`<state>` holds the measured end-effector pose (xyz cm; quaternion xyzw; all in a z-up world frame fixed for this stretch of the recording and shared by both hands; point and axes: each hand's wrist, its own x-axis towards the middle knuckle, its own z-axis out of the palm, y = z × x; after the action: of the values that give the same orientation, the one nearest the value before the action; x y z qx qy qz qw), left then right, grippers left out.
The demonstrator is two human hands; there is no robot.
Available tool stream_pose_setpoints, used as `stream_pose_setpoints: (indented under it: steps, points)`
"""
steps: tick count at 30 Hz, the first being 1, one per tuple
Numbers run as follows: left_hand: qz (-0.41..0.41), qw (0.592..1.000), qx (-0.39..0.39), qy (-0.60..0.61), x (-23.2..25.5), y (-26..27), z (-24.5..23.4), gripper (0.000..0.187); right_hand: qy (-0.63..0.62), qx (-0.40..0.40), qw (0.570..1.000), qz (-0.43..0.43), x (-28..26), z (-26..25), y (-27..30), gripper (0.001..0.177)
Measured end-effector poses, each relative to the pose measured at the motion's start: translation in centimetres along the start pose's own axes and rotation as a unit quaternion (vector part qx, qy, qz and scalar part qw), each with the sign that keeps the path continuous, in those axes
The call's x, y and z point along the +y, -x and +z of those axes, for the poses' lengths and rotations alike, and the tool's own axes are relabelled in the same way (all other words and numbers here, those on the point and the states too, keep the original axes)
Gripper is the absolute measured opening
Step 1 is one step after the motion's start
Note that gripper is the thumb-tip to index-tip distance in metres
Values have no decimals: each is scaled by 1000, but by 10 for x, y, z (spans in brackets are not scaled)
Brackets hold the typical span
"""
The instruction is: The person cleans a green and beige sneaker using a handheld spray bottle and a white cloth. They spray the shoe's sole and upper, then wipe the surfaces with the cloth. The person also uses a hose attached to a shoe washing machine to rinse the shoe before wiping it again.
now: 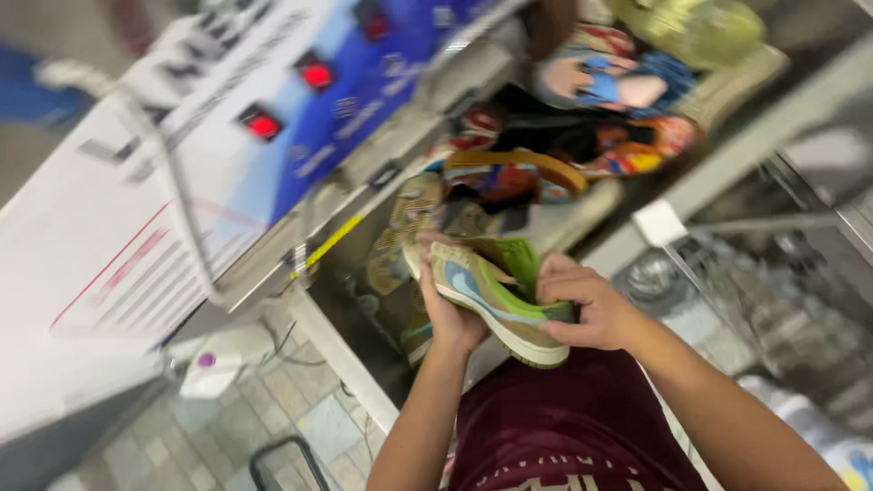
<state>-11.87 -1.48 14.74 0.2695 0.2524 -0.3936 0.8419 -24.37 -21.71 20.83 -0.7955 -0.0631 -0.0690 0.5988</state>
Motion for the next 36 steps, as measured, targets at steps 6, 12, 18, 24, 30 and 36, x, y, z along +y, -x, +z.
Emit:
stream_pose_setpoints:
  steps: [6,12,18,24,30,36]
  points:
    - [-153,977,-61,-138,-97,-12,50,69,-30,274,949,154,-75,-30,123,45]
    - [-282,878,-219,-318,-194,-19,80,63,-62,441,852,275,-47,-19,262,37]
    - [-351,696,-306,-546,-286,-38,95,64,27,562,734,380,-81,-98,395,33]
    - [-392,630,-244,-624,-393,-70,82,66,159,549,562,598,-131,-189,534,46]
    - [-392,602,-180,-672,-460,-79,74,65,80,673,487,551,-101,-238,671,44]
    - [-381,571,-176,-705,-489,-83,78,63,-78,726,456,509,-40,-275,754,37]
